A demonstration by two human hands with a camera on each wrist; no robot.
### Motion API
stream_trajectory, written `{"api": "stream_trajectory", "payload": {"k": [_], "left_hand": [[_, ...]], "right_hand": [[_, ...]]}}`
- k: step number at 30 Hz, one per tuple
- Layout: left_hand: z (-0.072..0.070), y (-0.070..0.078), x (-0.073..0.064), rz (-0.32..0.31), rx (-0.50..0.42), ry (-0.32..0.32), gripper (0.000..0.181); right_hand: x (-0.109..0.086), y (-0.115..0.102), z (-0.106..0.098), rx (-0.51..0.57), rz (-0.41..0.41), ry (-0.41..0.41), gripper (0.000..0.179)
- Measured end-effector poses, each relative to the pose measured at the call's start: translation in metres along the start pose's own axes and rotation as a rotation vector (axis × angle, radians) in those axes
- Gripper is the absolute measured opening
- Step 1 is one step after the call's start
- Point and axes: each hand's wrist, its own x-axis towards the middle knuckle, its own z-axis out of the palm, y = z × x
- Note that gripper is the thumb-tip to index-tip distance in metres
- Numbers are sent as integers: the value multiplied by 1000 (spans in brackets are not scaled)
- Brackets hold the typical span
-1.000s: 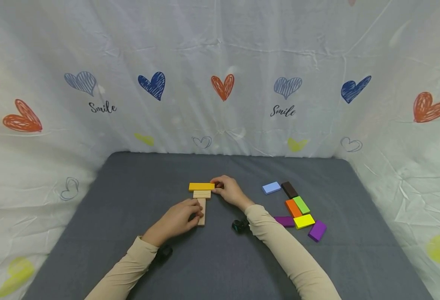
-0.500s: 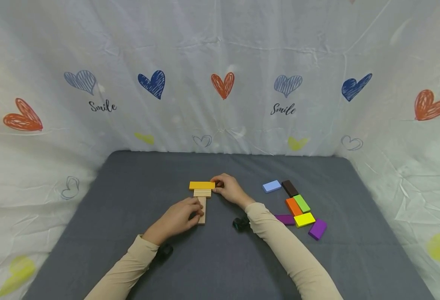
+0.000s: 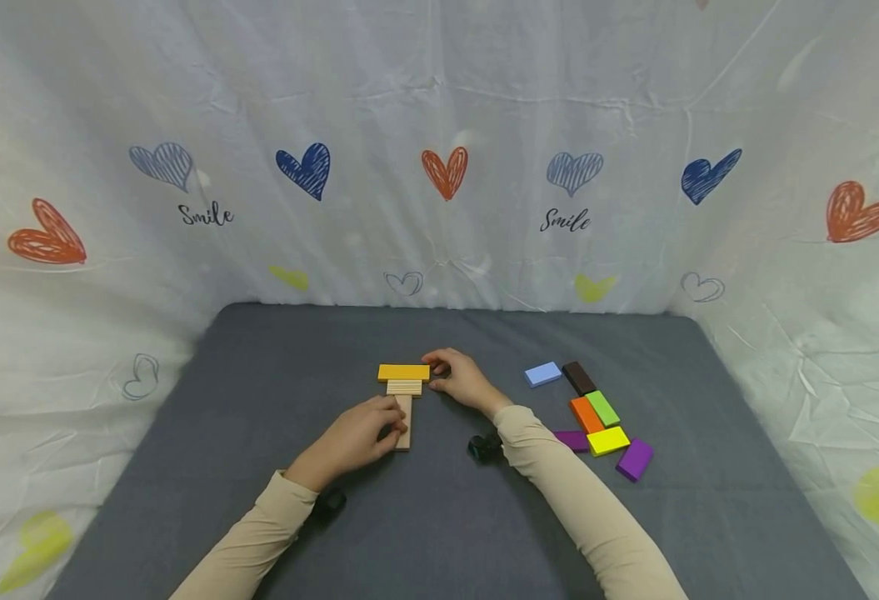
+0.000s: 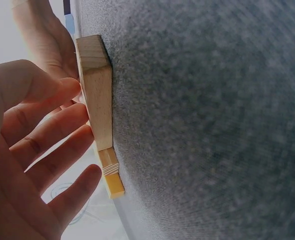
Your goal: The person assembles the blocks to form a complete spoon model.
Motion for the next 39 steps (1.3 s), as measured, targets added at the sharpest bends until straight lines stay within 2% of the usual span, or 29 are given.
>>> {"api": "stream_trajectory", "payload": {"k": [7, 19, 24, 28, 33, 39], "left_hand": [[0, 0, 0, -2, 4, -4, 5], [1, 1, 0, 0, 4, -1, 6], [2, 1, -1, -8, 4, 3, 6], [3, 0, -1, -3, -2, 2, 6], [3, 0, -2, 12, 7, 14, 6], [0, 0, -3, 17, 5, 24, 5]], "right_hand": [[-3, 2, -2, 31, -11, 1, 44], [-23, -5, -12, 149, 6, -27, 46], [-33, -6, -20, 120, -15, -40, 47], [-48, -8, -29, 82, -35, -34, 47], [-78, -7, -46, 48, -53, -28, 48], [-113, 2, -73, 8, -97, 31, 49]]}}
